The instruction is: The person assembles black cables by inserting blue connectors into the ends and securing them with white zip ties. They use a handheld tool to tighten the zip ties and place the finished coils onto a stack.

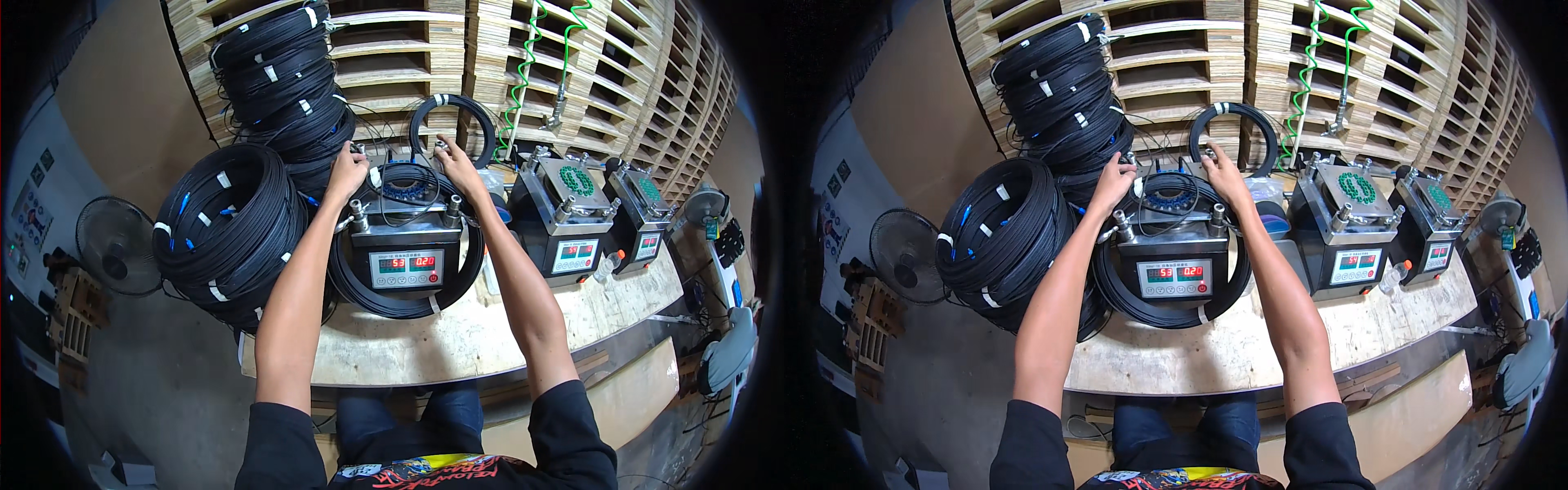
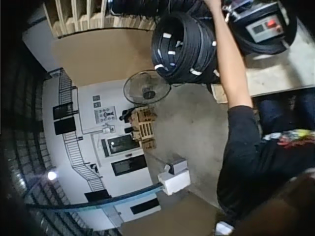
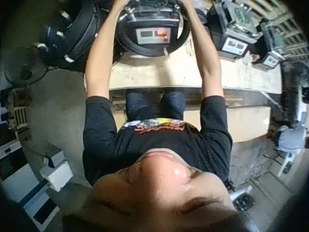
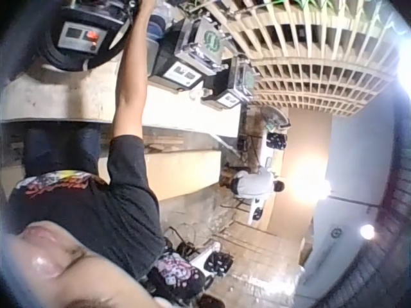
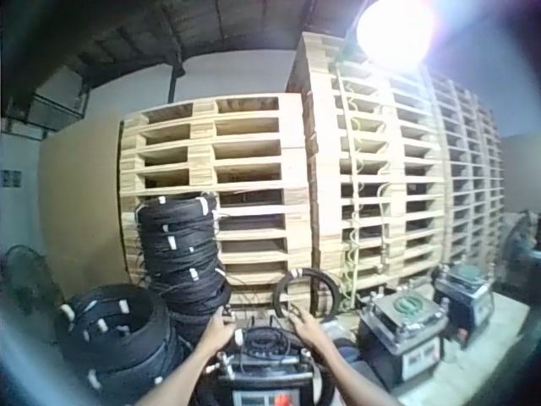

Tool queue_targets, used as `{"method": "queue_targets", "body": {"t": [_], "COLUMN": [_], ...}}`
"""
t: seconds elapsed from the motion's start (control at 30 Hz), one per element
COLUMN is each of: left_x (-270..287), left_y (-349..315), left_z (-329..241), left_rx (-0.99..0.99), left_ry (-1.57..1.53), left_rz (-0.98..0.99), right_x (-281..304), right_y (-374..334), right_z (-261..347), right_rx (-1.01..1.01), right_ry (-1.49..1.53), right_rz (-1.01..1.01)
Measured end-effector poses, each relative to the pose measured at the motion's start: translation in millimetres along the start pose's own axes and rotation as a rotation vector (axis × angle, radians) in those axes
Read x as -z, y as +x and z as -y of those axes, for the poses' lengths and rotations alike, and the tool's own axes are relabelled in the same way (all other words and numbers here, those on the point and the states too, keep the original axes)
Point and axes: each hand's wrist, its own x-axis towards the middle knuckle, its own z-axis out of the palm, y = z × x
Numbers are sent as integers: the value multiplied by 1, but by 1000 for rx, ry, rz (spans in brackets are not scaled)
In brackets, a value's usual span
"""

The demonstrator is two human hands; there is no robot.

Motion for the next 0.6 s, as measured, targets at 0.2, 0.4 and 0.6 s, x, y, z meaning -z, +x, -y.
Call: {"method": "queue_targets", "body": {"t": [0.2, 0.4, 0.6], "left_x": [3, 0, 3], "left_y": [1, 1, 2], "left_z": [5, 7, 4], "left_rx": [11, 4, 17], "left_ry": [57, 38, -37], "left_rz": [-13, -13, 21], "right_x": [-2, 0, -3], "right_y": [-3, -5, -2], "right_z": [11, 11, 8], "right_rx": [1, 0, -51], "right_ry": [-27, 34, 72], "right_rz": [27, 36, -9]}}
